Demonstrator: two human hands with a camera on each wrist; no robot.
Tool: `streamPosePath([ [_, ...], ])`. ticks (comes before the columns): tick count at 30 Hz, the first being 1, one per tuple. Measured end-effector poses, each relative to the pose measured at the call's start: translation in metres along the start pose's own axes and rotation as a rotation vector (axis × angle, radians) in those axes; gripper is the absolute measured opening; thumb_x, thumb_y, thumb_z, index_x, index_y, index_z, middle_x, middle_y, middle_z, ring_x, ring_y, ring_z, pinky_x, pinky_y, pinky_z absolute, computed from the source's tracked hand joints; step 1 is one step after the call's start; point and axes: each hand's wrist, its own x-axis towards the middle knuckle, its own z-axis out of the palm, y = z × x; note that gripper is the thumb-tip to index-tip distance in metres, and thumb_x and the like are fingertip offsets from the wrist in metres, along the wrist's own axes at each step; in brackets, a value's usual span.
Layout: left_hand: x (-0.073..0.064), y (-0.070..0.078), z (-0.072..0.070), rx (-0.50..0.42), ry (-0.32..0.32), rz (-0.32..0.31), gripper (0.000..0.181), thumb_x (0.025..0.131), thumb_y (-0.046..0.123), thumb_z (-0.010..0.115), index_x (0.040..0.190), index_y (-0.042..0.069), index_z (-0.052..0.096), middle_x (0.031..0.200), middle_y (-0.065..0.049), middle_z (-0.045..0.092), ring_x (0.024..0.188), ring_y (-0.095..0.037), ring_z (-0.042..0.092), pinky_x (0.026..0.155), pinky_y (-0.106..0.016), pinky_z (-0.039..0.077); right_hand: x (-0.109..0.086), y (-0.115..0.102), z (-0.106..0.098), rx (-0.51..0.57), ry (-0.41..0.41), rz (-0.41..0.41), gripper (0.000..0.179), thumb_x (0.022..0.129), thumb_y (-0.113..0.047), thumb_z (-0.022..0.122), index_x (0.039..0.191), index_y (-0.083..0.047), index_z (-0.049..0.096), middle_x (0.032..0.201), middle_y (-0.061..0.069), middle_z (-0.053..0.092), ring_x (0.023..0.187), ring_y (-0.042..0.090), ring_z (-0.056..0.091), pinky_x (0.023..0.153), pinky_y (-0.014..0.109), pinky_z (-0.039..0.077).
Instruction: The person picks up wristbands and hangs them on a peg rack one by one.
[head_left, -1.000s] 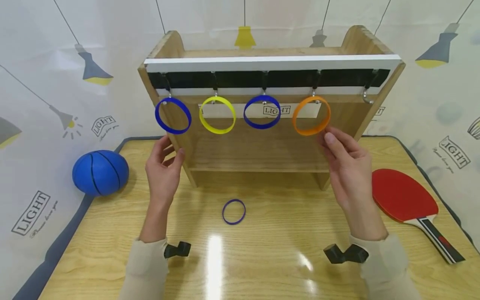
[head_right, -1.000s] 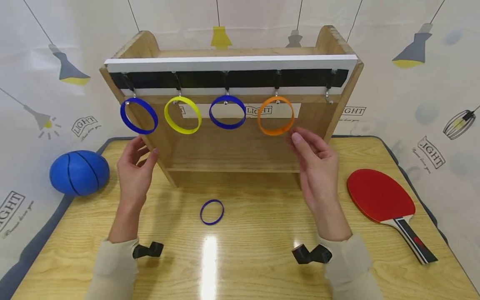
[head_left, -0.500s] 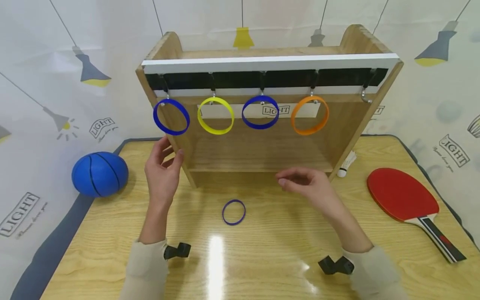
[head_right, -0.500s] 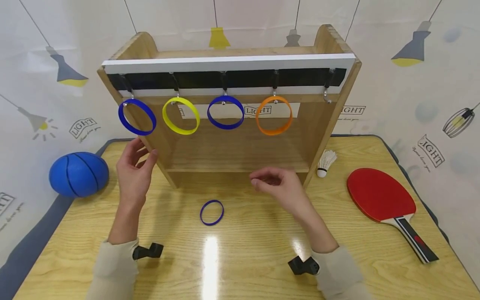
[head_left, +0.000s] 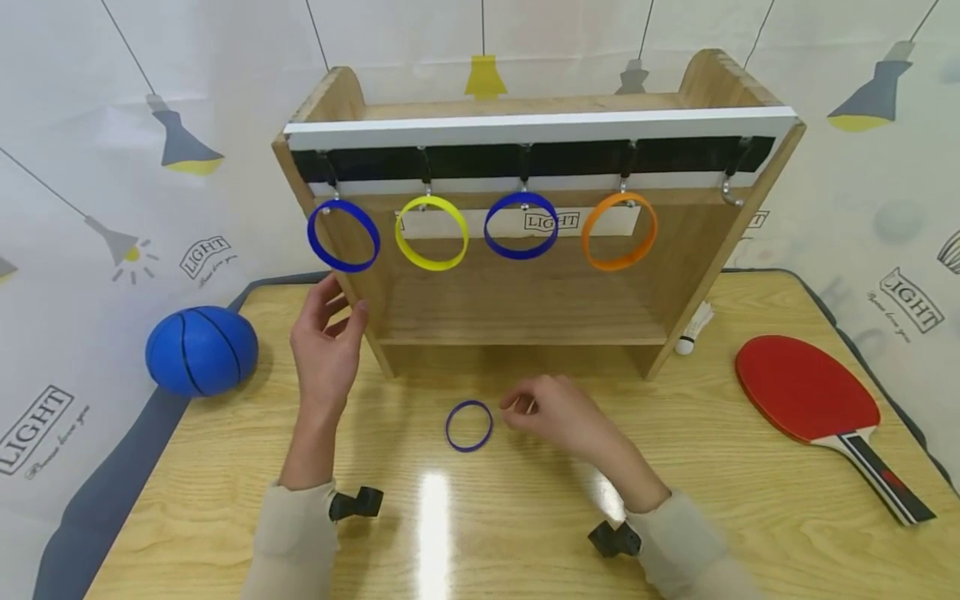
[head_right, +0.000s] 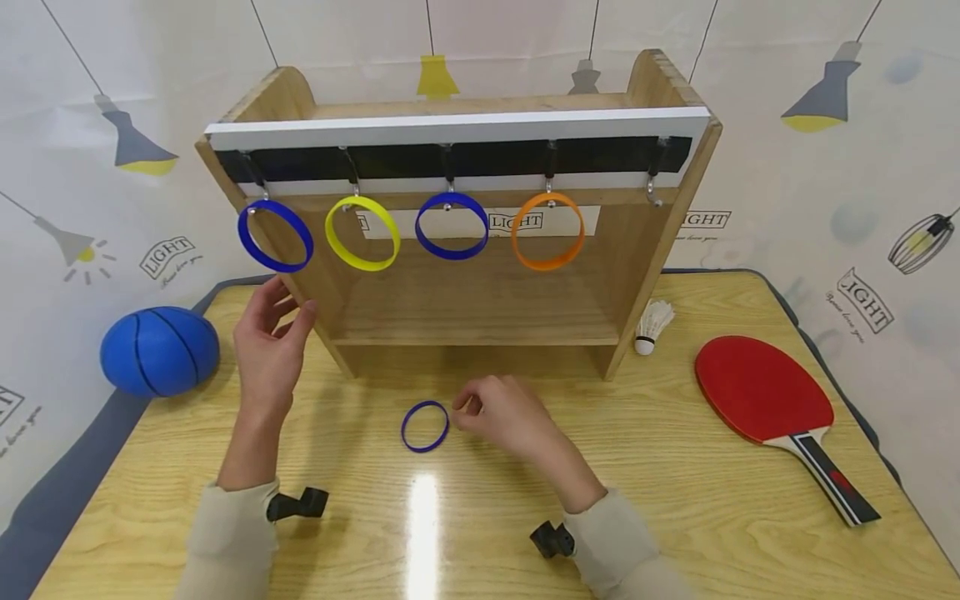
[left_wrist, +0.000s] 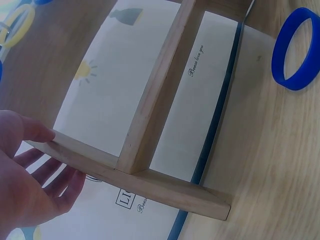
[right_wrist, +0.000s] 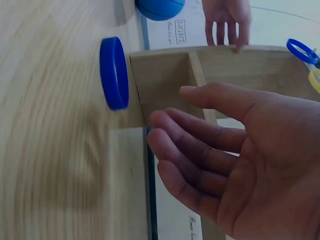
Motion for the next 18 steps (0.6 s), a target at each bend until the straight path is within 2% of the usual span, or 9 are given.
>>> streamPosePath([
  [5,-0.006,0.025,0.001,0.010,-0.007,-0.005,0.039,0.093,0.002,0.064,0.132,0.002,0.058,0.124,-0.013,0.061,0.112,-0.027,0.058,0.086,-0.029,0.050,0.006,-0.004,0.017,-0.077,0.008,0.046,0.011,0.089,-0.028,0.073,0.090,-0.016,0.073,0.074,-0.011,0.063,0.066,0.006,0.056,0.061,0.029,0.048],
  [7,-0.006,0.026,0.002,0.012,-0.006,-0.008,0.040,0.093,0.001,0.064,0.132,0.002,0.058,0.124,-0.013,0.061,0.112,-0.027,0.058,0.086,-0.029,0.050,0.007,-0.002,0.024,-0.084,0.000,0.063,0.013,0.090,-0.030,0.072,0.089,-0.017,0.072,0.074,-0.011,0.062,0.067,0.007,0.056,0.063,0.031,0.047],
  [10,-0.005,0.023,0.002,0.012,-0.004,-0.016,0.040,0.093,0.002,0.064,0.132,0.003,0.058,0.125,-0.013,0.060,0.112,-0.028,0.058,0.086,-0.029,0.050,0.008,0.001,0.031,-0.092,-0.001,0.066,0.015,0.090,-0.033,0.071,0.087,-0.018,0.070,0.072,-0.012,0.061,0.068,0.008,0.055,0.063,0.031,0.047],
  [18,0.001,-0.005,0.000,0.000,0.001,-0.006,0.040,0.093,0.009,0.067,0.133,0.014,0.060,0.124,-0.004,0.061,0.112,-0.022,0.059,0.087,-0.032,0.050,0.011,0.010,0.039,-0.076,0.026,0.081,0.018,0.089,-0.034,0.072,0.083,-0.018,0.067,0.070,-0.012,0.059,0.065,0.009,0.054,0.060,0.031,0.046],
])
